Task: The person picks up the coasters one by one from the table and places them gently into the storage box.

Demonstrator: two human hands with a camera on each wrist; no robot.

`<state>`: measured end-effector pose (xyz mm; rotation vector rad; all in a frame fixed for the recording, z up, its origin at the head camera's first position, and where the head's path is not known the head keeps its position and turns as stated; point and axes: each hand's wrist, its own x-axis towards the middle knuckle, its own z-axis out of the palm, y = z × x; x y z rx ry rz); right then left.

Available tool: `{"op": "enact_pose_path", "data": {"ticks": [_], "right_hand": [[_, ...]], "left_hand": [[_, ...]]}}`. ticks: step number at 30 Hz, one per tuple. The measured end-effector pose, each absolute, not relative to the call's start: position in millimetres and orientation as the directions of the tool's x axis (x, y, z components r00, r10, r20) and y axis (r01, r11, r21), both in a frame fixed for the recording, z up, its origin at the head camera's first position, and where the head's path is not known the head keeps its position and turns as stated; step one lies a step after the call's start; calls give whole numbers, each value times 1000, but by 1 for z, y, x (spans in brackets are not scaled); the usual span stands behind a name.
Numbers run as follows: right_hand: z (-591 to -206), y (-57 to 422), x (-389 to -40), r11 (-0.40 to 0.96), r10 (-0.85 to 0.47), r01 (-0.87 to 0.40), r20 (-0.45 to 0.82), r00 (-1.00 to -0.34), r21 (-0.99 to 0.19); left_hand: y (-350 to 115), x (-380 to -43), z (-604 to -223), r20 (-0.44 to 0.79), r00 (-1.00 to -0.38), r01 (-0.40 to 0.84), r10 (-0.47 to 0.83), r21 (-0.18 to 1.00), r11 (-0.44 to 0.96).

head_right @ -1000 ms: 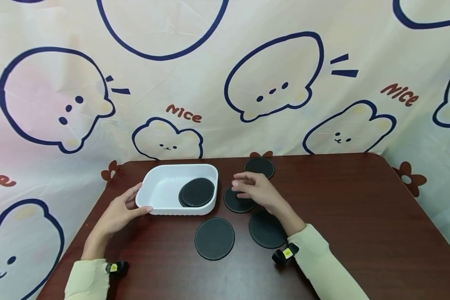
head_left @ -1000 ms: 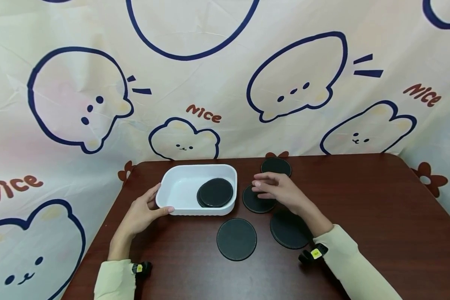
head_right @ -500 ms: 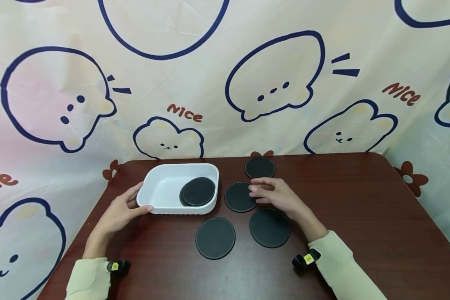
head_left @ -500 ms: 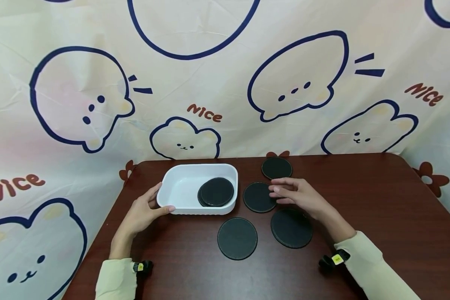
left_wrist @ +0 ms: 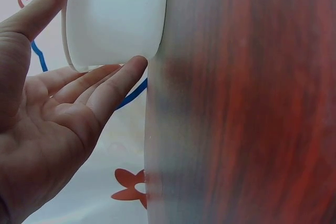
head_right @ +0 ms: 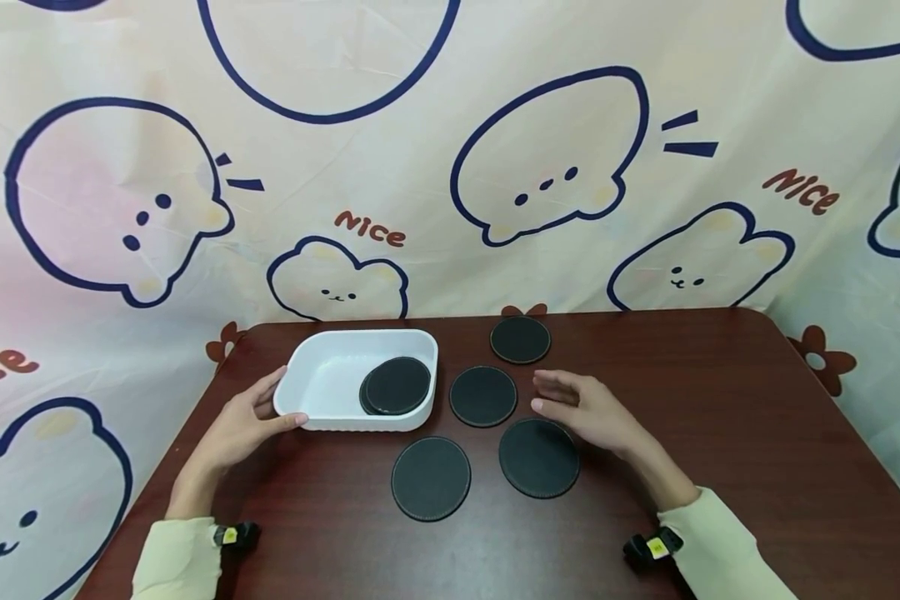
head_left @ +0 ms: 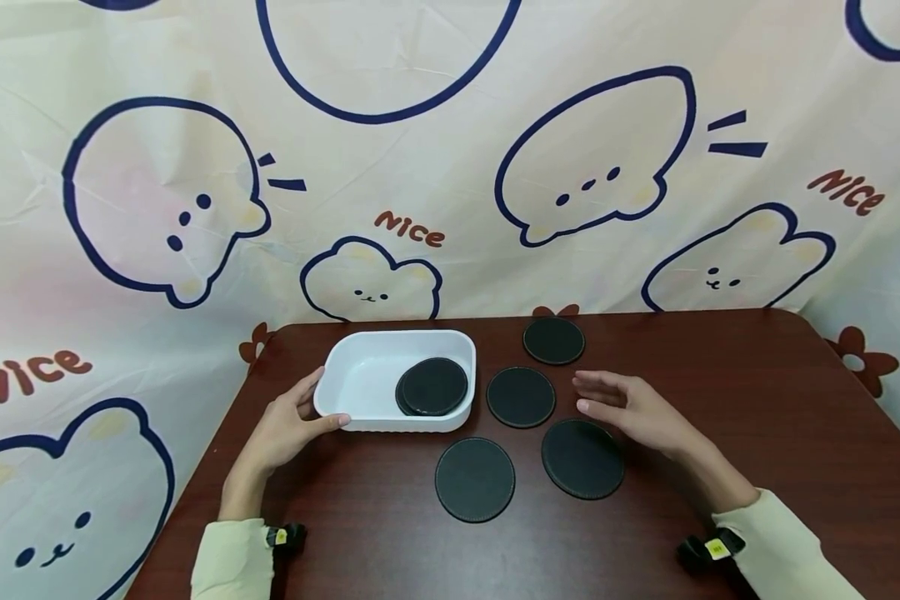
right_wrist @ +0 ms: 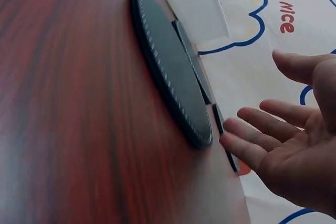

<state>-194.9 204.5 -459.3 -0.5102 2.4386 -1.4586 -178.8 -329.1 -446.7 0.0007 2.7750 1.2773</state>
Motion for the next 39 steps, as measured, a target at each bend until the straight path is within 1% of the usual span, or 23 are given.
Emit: {"op": "enact_pose_path", "data": {"ticks": [4, 7, 12, 19, 28, 39], "right_hand": [[-460, 211, -187, 534, -443, -247, -18, -897, -809], [-462, 216, -183, 593, -446, -281, -18, -895, -755], [-465, 222, -177, 646, -468, -339, -4, -884, -684], [-464, 221, -167, 671, -513, -389, -17, -858, -632], [-464, 212, -161, 699, -539, -382, -94, -837, -605], [-461, 208, -160, 710, -541, -420, -56, -839, -565]], "left_hand": [[-329, -178, -447, -78, -996, -35, 37, 756, 653], [-329, -178, -446, -78, -996, -36, 35, 752, 659], [-330, -178, -446, -85, -996, -41, 33, 746, 664], [-331, -177, -447, -74, -996, -22, 51, 749, 662], [-331, -177, -448, -66, -996, -14, 54, 749, 663], [-330, -178, -446, -72, -996, -19, 55, 756, 655]]}}
